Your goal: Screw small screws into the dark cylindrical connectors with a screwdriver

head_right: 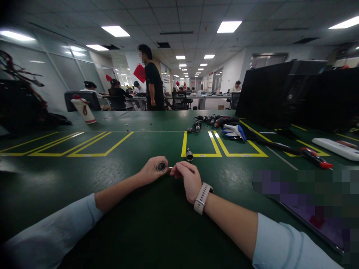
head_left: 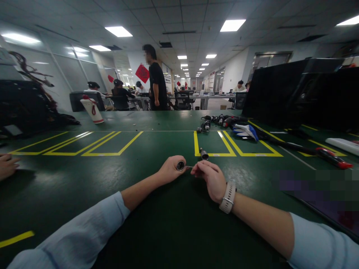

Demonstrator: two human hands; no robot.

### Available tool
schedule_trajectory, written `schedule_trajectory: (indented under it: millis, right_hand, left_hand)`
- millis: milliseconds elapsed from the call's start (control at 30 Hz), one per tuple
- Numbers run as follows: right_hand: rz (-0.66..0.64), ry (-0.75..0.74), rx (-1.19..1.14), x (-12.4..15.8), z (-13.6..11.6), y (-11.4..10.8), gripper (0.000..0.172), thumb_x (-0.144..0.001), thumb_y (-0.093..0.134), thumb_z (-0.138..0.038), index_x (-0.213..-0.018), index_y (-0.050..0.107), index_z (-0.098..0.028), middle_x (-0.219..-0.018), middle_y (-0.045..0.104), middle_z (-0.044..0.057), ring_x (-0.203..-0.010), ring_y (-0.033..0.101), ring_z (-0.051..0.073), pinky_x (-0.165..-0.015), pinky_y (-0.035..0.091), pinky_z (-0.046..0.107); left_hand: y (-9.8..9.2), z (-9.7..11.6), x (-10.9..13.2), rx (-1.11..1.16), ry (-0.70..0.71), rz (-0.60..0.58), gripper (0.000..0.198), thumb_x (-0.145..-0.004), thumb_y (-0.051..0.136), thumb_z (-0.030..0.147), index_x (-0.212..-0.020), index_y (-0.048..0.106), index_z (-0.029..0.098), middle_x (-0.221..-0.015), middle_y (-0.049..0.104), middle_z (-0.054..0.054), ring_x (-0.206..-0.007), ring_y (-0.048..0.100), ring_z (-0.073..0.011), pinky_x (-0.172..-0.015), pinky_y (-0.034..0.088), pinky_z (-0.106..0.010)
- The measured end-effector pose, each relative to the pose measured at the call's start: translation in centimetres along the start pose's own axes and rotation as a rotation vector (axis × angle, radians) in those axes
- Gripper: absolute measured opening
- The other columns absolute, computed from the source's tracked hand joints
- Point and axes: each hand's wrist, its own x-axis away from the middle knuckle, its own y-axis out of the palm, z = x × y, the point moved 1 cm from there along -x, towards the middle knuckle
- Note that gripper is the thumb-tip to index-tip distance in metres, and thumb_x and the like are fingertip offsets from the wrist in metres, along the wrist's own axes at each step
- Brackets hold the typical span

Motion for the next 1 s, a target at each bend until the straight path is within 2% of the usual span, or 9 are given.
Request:
schedule_trajectory:
  millis: [133,367,633,767,933,1000]
  right_hand:
    - [-0.017,-0.047,0.132,0.14,0.24,0.18,0.025,-0.078,0.052,-0.032,-0.062,0.064,-0.018,-0.065,0.061,0.002,-0.067,0.053,0.016,-0.066,0.039,0.03]
    - [-0.001,0.094,-0.129,-0.18,0.0,0.03,0.02,-0.072,0.058,-0.031,-0.06,0.064,-0.016,-0.065,0.062,0.004,-0.063,0.052,0.015,-0.062,0.039,0.029]
    - [-0.007,0.134,-0.186,-0.15,-0.12,-0.03,0.02,-0.073,0.057,-0.03,-0.062,0.063,-0.016,-0.067,0.062,0.004,-0.066,0.053,0.016,-0.064,0.039,0.03]
    - [0.008,0.066,-0.12,0.02,-0.21,0.1,0.021,-0.075,0.056,-0.031,-0.063,0.064,-0.016,-0.068,0.062,0.004,-0.067,0.054,0.016,-0.065,0.039,0.031]
    - [-0.028,-0.079,0.117,0.35,-0.12,0.21,0.024,-0.08,0.051,-0.03,-0.064,0.065,-0.018,-0.067,0.062,0.002,-0.068,0.053,0.016,-0.067,0.039,0.031]
    - [-0.043,-0.091,0.154,0.34,-0.02,0.19,0.025,-0.08,0.051,-0.029,-0.063,0.065,-0.018,-0.067,0.061,0.002,-0.068,0.053,0.016,-0.067,0.039,0.031]
  left_hand:
    - [-0.01,-0.12,0.04,-0.088,0.011,-0.015,0.012,-0.072,0.057,0.021,-0.063,0.05,0.016,-0.062,0.049,0.003,-0.058,0.046,-0.0107,-0.054,0.036,-0.022]
    - [0.05,-0.41,0.11,0.013,0.024,0.001,0.011,-0.072,0.056,0.02,-0.063,0.049,0.016,-0.062,0.049,0.003,-0.058,0.047,-0.0098,-0.055,0.037,-0.022]
    - [0.05,-0.54,0.05,0.141,0.016,-0.029,0.015,-0.072,0.058,0.024,-0.064,0.048,0.016,-0.062,0.047,0.004,-0.057,0.045,-0.0089,-0.055,0.037,-0.021]
    - [-0.01,-0.28,0.02,0.136,0.03,-0.022,0.016,-0.073,0.057,0.024,-0.063,0.048,0.015,-0.062,0.047,0.004,-0.057,0.044,-0.0088,-0.054,0.037,-0.021]
    - [-0.13,-0.08,0.03,0.046,0.036,-0.011,0.013,-0.073,0.057,0.021,-0.064,0.048,0.015,-0.064,0.048,0.003,-0.058,0.045,-0.0095,-0.055,0.037,-0.021]
    - [-0.11,-0.15,0.05,0.019,0.047,-0.019,0.012,-0.073,0.057,0.021,-0.065,0.049,0.015,-0.064,0.048,0.003,-0.059,0.046,-0.0098,-0.055,0.036,-0.021]
